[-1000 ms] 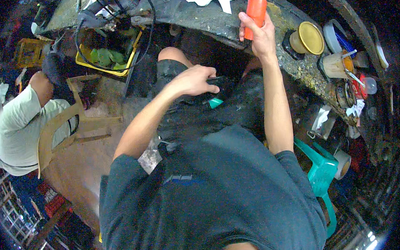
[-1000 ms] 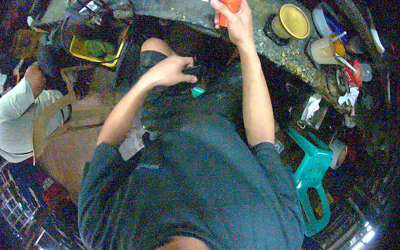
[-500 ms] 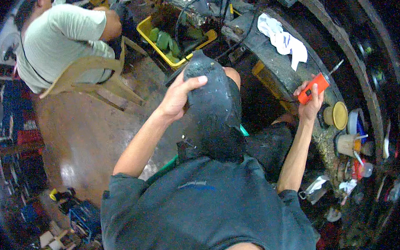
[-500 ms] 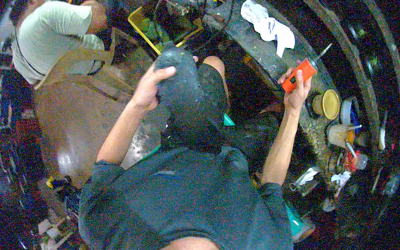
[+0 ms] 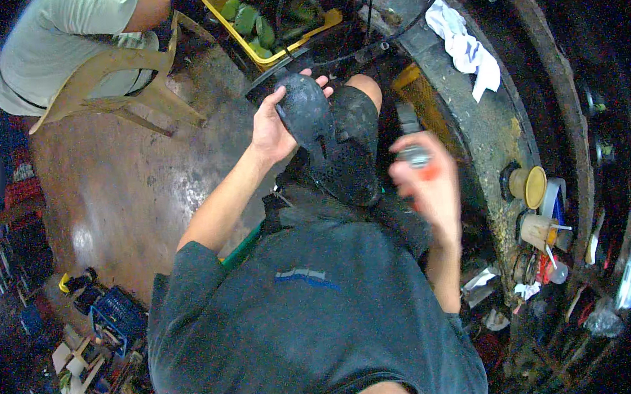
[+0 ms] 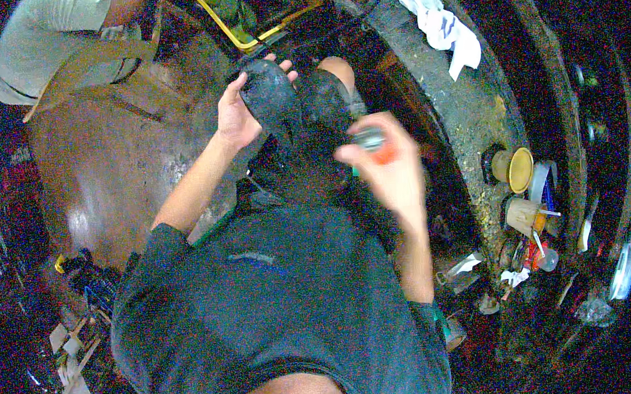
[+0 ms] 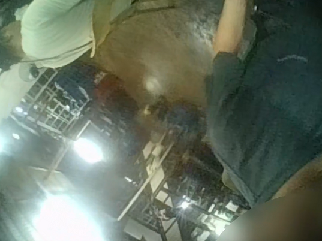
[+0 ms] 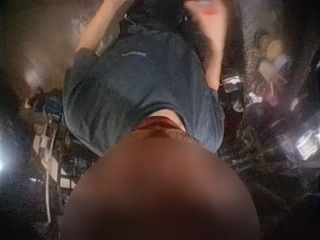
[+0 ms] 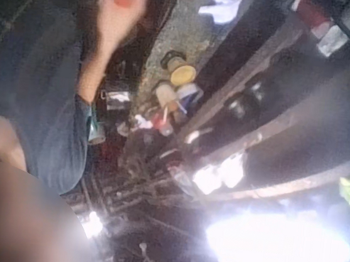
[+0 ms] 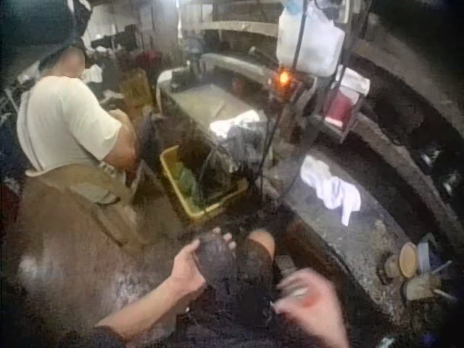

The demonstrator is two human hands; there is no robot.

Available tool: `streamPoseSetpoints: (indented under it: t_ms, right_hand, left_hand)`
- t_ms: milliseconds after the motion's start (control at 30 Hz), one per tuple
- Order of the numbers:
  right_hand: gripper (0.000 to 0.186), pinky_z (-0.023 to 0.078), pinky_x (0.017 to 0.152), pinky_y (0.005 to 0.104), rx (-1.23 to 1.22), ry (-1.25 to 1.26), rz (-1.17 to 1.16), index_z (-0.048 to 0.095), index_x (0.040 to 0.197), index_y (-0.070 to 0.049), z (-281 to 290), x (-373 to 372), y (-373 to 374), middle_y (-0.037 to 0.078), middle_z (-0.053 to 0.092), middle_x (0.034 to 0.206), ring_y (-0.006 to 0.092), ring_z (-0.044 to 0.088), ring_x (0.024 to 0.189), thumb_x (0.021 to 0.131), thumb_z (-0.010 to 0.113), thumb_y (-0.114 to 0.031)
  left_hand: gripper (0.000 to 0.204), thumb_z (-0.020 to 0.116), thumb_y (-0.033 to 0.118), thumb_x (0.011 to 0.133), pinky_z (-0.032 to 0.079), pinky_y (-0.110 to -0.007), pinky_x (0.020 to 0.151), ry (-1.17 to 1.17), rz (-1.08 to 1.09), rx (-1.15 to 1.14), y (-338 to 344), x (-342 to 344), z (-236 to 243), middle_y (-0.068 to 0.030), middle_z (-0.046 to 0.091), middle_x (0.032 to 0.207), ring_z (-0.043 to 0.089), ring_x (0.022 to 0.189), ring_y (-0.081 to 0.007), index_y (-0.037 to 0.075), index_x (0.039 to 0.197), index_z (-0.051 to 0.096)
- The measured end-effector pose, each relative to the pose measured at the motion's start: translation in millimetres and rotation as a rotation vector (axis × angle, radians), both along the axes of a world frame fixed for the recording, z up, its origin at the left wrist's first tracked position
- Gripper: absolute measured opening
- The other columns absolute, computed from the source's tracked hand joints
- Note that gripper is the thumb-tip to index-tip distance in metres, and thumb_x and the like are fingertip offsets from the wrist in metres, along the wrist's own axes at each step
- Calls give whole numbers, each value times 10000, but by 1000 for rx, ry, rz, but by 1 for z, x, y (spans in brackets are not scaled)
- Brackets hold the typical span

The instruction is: The person uses a red-handled awl to puncture and work on the sole of a black slip-on shoe. They repeatedly rotate the shoe, probe the sole, and inspect the puncture sites while seated on a low stool in a workshop.

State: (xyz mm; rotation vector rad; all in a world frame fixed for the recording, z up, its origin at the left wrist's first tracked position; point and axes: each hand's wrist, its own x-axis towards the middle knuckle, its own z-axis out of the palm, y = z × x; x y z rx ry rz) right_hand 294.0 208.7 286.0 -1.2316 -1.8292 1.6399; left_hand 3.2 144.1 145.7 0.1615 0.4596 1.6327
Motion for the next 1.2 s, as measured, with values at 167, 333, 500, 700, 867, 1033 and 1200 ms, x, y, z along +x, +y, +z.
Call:
streamPoseSetpoints:
  t_ms: [167, 333, 500, 700, 867, 1033, 1200]
  right_hand:
    - [564, 545, 679, 357, -289, -230, -43, 725, 1028, -53, -80, -81, -50, 73, 704, 771, 177, 683, 712, 890, 911, -568]
    - [708, 560, 746, 517, -77, -358, -141, 705, 986, -41, -105, -100, -59, 232, 752, 836, 442, 755, 812, 901, 795, -738]
    - [733, 562, 742, 535, -51, -406, -59, 694, 996, -35, -105, -100, -57, 233, 752, 824, 467, 755, 812, 888, 798, -752]
    - [742, 564, 739, 539, -47, -413, -59, 682, 984, -29, -99, -103, -53, 233, 752, 823, 472, 749, 802, 877, 811, -752]
    - [731, 568, 743, 535, -33, -418, -27, 675, 965, -17, -97, -106, -50, 240, 754, 831, 470, 752, 804, 885, 820, -728]
    - [719, 568, 742, 536, -18, -366, -32, 669, 948, -15, -102, -107, -48, 243, 750, 817, 471, 752, 796, 889, 826, -715]
    - [624, 544, 655, 427, 42, -371, -22, 660, 912, -45, -105, -108, -47, 104, 671, 645, 260, 696, 619, 935, 821, -647]
  left_hand:
    - [658, 543, 340, 1143, 424, -548, 1288, 405, 4, -81, -14, -7, 16, -227, 533, 1660, 529, 1529, -396, 115, 1726, 337]
    - [658, 529, 366, 1166, 466, -545, 1255, 251, 71, -138, -30, -1, 20, -240, 579, 1602, 590, 1468, -397, 148, 1742, 298]
    - [587, 558, 364, 1154, 482, -522, 1244, 289, 105, -192, -35, 4, 17, -248, 624, 1547, 627, 1429, -379, 27, 1622, 452]
    - [523, 608, 323, 1132, 513, -512, 1217, 338, 131, -226, -37, 9, 19, -246, 672, 1488, 673, 1372, -365, -44, 1501, 559]
    - [515, 628, 317, 1125, 532, -506, 1198, 340, 131, -233, -37, 9, 20, -245, 683, 1469, 687, 1352, -366, -43, 1489, 571]
    - [500, 615, 307, 1135, 536, -511, 1194, 396, 91, -184, -35, 10, 16, -246, 687, 1456, 679, 1361, -366, -38, 1494, 569]
    - [507, 602, 308, 1142, 530, -516, 1201, 419, 91, -190, -34, 11, 16, -248, 676, 1475, 670, 1376, -366, -40, 1508, 558]
